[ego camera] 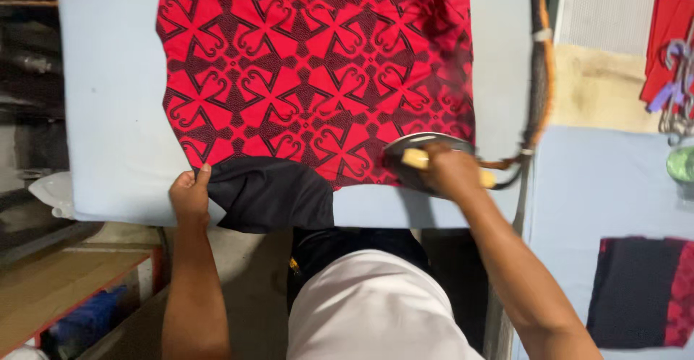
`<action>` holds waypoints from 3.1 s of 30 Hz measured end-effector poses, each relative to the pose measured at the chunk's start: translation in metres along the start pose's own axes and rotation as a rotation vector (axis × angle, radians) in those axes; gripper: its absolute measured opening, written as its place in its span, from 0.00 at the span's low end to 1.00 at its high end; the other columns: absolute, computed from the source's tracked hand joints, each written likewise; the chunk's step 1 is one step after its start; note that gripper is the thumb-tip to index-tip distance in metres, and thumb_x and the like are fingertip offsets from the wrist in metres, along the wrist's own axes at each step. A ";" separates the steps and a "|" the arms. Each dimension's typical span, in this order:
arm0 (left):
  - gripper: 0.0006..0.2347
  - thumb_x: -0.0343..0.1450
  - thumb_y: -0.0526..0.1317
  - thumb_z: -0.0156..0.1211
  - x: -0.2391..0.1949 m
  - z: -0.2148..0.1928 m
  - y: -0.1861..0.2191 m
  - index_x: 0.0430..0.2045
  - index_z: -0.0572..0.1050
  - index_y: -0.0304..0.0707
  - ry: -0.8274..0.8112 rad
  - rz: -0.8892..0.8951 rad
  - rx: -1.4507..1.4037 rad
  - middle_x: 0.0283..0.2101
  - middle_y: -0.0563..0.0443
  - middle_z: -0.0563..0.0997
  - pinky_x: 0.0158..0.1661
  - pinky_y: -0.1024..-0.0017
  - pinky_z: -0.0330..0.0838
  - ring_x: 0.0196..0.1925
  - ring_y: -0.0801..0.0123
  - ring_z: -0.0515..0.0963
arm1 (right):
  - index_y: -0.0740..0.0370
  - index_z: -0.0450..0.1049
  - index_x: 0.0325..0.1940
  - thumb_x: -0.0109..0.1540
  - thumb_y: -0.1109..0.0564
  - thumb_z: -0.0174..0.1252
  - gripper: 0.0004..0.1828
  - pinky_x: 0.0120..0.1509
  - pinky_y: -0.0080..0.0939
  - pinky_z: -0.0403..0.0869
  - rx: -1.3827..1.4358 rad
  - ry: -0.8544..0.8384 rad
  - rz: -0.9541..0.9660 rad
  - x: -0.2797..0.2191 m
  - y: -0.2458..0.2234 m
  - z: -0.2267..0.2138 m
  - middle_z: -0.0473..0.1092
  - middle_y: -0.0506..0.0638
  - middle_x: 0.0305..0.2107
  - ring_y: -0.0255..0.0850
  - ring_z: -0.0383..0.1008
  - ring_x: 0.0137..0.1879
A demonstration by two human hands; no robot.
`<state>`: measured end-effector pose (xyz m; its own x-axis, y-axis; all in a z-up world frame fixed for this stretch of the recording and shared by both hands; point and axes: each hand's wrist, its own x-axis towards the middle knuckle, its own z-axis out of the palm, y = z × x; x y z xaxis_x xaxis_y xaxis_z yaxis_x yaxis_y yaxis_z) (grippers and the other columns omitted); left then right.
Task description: The person spreads a patterned garment on a surface, irons different sections of the fabric by hand using a steam iron, and then folds the garment into a compact rectangular shape.
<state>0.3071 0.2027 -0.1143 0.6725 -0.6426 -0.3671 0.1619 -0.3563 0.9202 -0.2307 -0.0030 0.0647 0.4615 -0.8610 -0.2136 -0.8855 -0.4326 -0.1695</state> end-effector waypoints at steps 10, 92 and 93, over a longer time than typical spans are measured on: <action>0.05 0.74 0.37 0.64 -0.011 0.003 0.029 0.30 0.77 0.37 -0.044 -0.054 0.009 0.32 0.61 0.79 0.35 0.83 0.66 0.32 0.84 0.73 | 0.61 0.72 0.44 0.57 0.53 0.62 0.15 0.42 0.60 0.76 0.170 -0.094 0.122 0.005 -0.091 0.017 0.76 0.60 0.40 0.60 0.79 0.39; 0.09 0.71 0.37 0.54 0.083 0.626 0.212 0.40 0.80 0.41 -0.861 1.546 1.242 0.45 0.45 0.80 0.72 0.39 0.45 0.57 0.56 0.75 | 0.66 0.71 0.40 0.59 0.55 0.60 0.12 0.36 0.60 0.78 0.238 0.042 0.434 0.133 0.016 -0.022 0.74 0.63 0.39 0.63 0.79 0.35; 0.09 0.72 0.37 0.54 0.081 0.625 0.214 0.40 0.80 0.41 -0.880 1.503 1.250 0.45 0.44 0.80 0.72 0.39 0.44 0.58 0.56 0.74 | 0.66 0.72 0.41 0.58 0.55 0.60 0.12 0.37 0.61 0.78 0.240 0.089 0.476 0.136 0.020 -0.020 0.74 0.64 0.39 0.64 0.79 0.34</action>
<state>-0.0555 -0.3498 -0.0319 -0.6808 -0.7285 0.0767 -0.7234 0.6851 0.0857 -0.1864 -0.1342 0.0519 -0.0031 -0.9708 -0.2400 -0.9537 0.0751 -0.2913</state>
